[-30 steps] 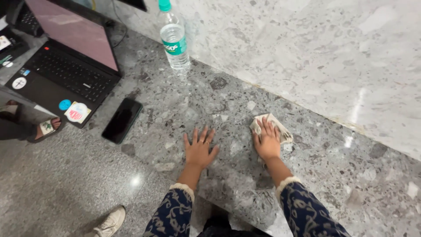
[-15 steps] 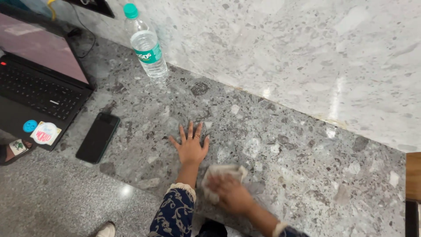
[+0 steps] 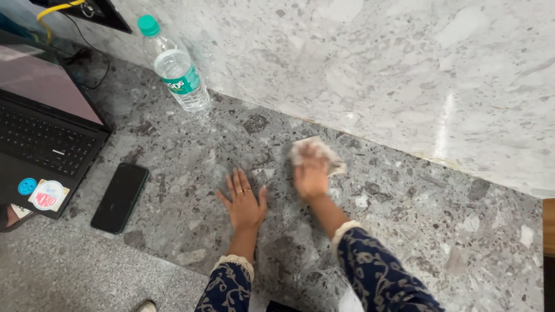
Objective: Cleaning a door handle and a countertop using a white cloth.
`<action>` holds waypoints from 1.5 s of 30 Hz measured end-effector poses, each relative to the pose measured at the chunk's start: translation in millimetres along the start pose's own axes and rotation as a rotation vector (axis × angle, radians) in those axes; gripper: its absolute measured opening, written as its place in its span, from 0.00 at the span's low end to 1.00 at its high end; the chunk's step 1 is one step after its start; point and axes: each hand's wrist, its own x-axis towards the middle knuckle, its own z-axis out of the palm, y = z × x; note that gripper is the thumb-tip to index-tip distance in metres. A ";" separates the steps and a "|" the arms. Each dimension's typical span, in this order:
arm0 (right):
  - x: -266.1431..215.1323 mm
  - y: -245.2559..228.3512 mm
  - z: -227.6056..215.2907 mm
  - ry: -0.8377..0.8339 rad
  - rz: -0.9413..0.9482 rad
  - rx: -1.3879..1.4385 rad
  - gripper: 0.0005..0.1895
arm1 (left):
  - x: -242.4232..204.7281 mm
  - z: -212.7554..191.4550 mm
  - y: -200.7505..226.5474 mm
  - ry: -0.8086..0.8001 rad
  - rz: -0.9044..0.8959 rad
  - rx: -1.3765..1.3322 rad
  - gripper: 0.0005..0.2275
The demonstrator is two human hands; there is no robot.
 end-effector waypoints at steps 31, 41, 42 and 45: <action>-20.1 -22.4 -78.5 -0.186 -0.333 0.145 0.23 | 1.7 26.4 -14.5 0.115 0.349 -0.158 0.25; -14.5 36.1 -51.3 -0.166 -0.039 0.184 0.29 | -0.6 22.9 -15.8 0.153 0.361 -0.143 0.27; -17.5 34.7 -49.0 -0.159 -0.005 0.210 0.31 | -0.5 23.4 -14.8 0.158 0.371 -0.141 0.30; -39.2 -1.0 -88.6 -0.265 0.085 0.183 0.21 | 2.9 30.6 -17.8 0.169 0.378 -0.159 0.31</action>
